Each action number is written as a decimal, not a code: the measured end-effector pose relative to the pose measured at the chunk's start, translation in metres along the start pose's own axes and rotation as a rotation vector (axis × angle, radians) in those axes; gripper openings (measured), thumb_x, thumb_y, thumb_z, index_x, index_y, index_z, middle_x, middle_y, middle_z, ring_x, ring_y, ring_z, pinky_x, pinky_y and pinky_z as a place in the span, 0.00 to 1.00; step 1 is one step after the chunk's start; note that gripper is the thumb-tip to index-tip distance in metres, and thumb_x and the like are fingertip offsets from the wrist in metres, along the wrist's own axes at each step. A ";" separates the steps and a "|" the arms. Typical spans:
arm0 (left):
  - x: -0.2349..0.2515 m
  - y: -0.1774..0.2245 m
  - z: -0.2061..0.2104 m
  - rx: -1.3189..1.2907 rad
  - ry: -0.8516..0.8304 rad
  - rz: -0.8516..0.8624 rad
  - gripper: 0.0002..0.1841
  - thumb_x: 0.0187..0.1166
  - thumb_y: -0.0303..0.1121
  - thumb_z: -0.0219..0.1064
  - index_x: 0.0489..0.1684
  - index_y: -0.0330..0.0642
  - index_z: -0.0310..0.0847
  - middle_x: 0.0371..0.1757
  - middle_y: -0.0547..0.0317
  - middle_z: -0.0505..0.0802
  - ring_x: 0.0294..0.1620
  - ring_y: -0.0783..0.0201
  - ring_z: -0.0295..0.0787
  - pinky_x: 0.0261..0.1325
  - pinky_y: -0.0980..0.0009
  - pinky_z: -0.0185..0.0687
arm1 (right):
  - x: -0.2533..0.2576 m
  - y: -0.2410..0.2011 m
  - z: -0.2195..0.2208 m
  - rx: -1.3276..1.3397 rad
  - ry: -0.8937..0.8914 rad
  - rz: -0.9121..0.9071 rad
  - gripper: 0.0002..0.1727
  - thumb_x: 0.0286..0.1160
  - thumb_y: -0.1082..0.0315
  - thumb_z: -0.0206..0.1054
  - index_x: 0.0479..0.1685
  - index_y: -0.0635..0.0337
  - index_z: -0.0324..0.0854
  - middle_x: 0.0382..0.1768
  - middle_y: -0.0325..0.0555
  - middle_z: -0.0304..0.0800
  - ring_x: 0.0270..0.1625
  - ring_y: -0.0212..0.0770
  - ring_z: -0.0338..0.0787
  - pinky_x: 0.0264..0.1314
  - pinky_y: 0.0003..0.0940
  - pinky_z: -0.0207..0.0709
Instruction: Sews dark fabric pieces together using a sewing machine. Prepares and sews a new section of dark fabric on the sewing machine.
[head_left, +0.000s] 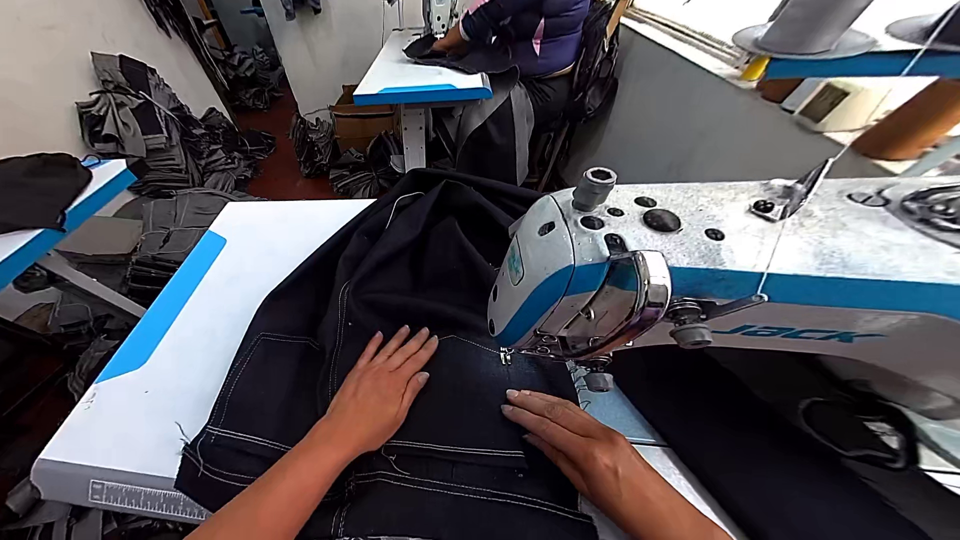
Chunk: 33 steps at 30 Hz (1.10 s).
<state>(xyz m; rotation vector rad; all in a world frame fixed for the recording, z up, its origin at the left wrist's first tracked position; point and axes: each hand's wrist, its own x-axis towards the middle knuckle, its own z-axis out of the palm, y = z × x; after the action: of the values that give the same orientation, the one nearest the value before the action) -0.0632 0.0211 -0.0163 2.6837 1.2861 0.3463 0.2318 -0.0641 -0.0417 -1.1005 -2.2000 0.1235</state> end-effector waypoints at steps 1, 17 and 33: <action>0.000 0.001 -0.001 -0.008 0.005 -0.016 0.28 0.94 0.46 0.37 0.90 0.51 0.65 0.91 0.65 0.69 0.94 0.59 0.55 0.93 0.43 0.44 | 0.000 0.001 -0.002 0.000 -0.013 -0.005 0.17 0.90 0.62 0.56 0.64 0.51 0.89 0.67 0.43 0.91 0.74 0.40 0.87 0.80 0.30 0.76; 0.000 -0.004 0.001 -0.055 0.320 0.183 0.18 0.86 0.30 0.56 0.66 0.37 0.87 0.76 0.48 0.86 0.83 0.48 0.76 0.85 0.49 0.68 | 0.004 -0.010 -0.010 -0.251 0.082 -0.449 0.07 0.85 0.70 0.59 0.47 0.59 0.83 0.43 0.48 0.96 0.44 0.43 0.96 0.50 0.31 0.89; -0.033 0.017 -0.003 0.054 -0.155 0.331 0.37 0.78 0.78 0.35 0.91 0.88 0.50 0.97 0.54 0.52 0.97 0.37 0.35 0.81 0.16 0.30 | -0.035 0.008 -0.045 -0.024 -0.262 -0.356 0.35 0.85 0.36 0.53 0.69 0.57 0.81 0.74 0.51 0.85 0.81 0.45 0.80 0.85 0.35 0.70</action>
<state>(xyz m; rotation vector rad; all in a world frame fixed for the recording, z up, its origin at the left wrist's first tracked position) -0.0715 -0.0151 -0.0143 2.9013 0.8210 0.1352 0.2790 -0.0940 -0.0284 -0.7194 -2.6016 0.0889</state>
